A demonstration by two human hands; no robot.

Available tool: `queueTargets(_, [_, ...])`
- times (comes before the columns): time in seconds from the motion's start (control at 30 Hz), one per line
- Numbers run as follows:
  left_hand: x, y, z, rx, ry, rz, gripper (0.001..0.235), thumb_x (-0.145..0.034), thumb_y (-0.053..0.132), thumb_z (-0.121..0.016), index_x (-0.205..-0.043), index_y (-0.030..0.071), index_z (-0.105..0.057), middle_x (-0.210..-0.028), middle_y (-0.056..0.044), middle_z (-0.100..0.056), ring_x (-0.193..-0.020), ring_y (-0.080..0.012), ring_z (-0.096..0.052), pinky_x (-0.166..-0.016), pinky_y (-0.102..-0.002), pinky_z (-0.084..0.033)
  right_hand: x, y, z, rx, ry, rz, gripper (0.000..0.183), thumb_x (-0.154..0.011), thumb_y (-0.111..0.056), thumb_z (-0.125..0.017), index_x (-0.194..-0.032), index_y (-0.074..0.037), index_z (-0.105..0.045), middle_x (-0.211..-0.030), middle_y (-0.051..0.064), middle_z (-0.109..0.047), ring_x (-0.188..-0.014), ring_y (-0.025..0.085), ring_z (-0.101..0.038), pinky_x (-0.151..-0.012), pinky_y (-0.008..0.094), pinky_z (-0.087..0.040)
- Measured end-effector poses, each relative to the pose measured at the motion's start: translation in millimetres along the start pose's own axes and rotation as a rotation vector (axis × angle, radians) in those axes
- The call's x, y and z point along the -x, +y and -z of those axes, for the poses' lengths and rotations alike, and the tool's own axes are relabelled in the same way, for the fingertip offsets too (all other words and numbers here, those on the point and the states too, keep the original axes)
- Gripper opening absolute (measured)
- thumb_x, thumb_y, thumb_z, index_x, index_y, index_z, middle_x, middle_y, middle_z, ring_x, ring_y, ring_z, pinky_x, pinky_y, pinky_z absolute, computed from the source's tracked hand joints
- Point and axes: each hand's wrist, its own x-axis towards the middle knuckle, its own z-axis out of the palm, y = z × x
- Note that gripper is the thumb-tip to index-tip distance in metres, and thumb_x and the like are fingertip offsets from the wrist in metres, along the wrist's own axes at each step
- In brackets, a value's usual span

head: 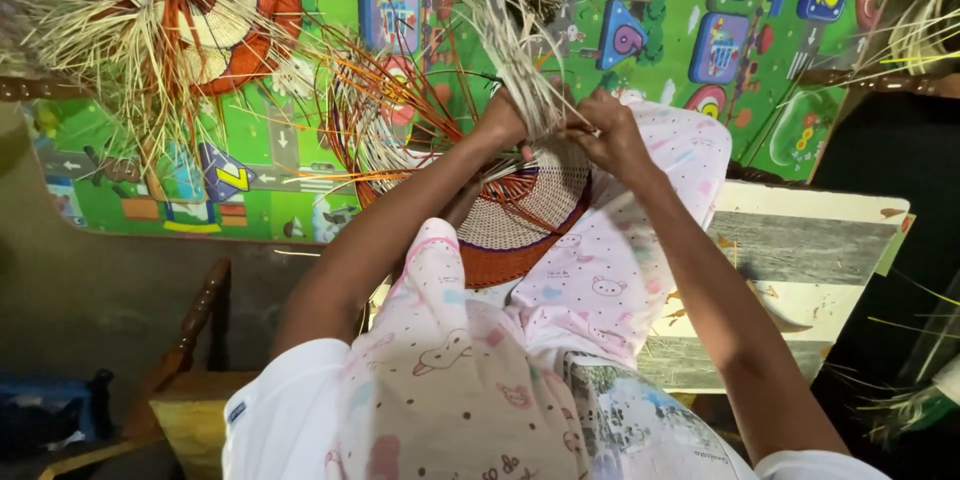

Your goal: The person sits cross-legged and weaves a basket using dried plant fibers. They interlace light-colored strands into the rim of a partially completed basket, occasionally using a curved knife to trim or adjust the fibers.

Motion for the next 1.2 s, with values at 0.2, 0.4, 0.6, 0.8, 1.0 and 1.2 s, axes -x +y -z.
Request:
queueTargets(0.2, [12,8,1,-0.038,0.016,0.006,0.026,-0.064,0.021,-0.061,-0.080,0.001,-0.060,-0.073,-0.017,-0.060,-0.073,-0.0358,-0.058,-0.067,-0.045,-0.048,-24,-53,14,-0.309,0.018,-0.376,0.007,-0.077,-0.009,-0.064,-0.083,-0.004,-0.064,-0.071,0.012,-0.060,-0.068,0.014,-0.051,-0.070,0.032,-0.041])
queueTargets(0.4, [17,17,2,-0.074,0.022,0.003,0.027,-0.064,0.021,-0.060,-0.081,0.001,-0.059,-0.074,-0.017,-0.060,-0.074,-0.0367,-0.058,-0.068,-0.046,-0.048,-33,-12,-3,-0.071,0.102,-0.059,0.032,-0.068,-0.010,-0.073,-0.097,-0.009,-0.062,-0.078,0.007,-0.057,-0.072,0.022,-0.049,-0.074,0.033,-0.038])
queueTargets(0.6, [9,18,5,-0.095,0.018,0.017,0.027,-0.065,0.021,-0.060,-0.082,0.000,-0.059,-0.075,-0.018,-0.060,-0.076,-0.0377,-0.058,-0.068,-0.048,-0.048,-6,-43,20,-0.129,-0.107,-0.119,0.005,-0.072,-0.008,-0.067,-0.075,-0.003,-0.065,-0.060,0.013,-0.052,-0.057,0.022,-0.043,-0.062,0.034,-0.035])
queueTargets(0.8, [19,23,4,-0.121,0.027,0.024,0.028,-0.066,0.022,-0.060,-0.083,0.000,-0.058,-0.076,-0.018,-0.060,-0.077,-0.0386,-0.058,-0.069,-0.049,-0.048,-41,-67,21,-0.359,0.065,-0.318,0.010,-0.083,-0.017,-0.062,-0.087,-0.008,-0.066,-0.058,0.003,-0.057,-0.056,0.006,-0.047,-0.061,0.025,-0.042])
queueTargets(1.0, [-30,-53,-28,-0.266,0.130,0.044,0.012,-0.067,0.012,-0.049,-0.064,0.004,-0.058,-0.063,-0.016,-0.060,-0.066,-0.0387,-0.060,-0.056,-0.049,-0.048,-34,-91,23,-0.475,0.103,-0.359,0.057,-0.064,-0.024,-0.074,-0.112,-0.005,-0.050,-0.091,0.008,-0.051,-0.087,0.015,-0.047,-0.081,0.027,-0.039])
queueTargets(1.2, [-25,-54,-10,-0.582,0.452,-0.388,0.013,-0.059,0.013,-0.049,-0.046,0.014,-0.046,-0.037,-0.008,-0.045,-0.036,-0.0289,-0.054,-0.032,-0.039,-0.039,-19,-63,-22,-0.304,-0.115,-0.175,0.017,-0.069,-0.010,-0.070,-0.083,-0.004,-0.062,-0.076,0.009,-0.061,-0.077,0.022,-0.058,-0.079,0.036,-0.041])
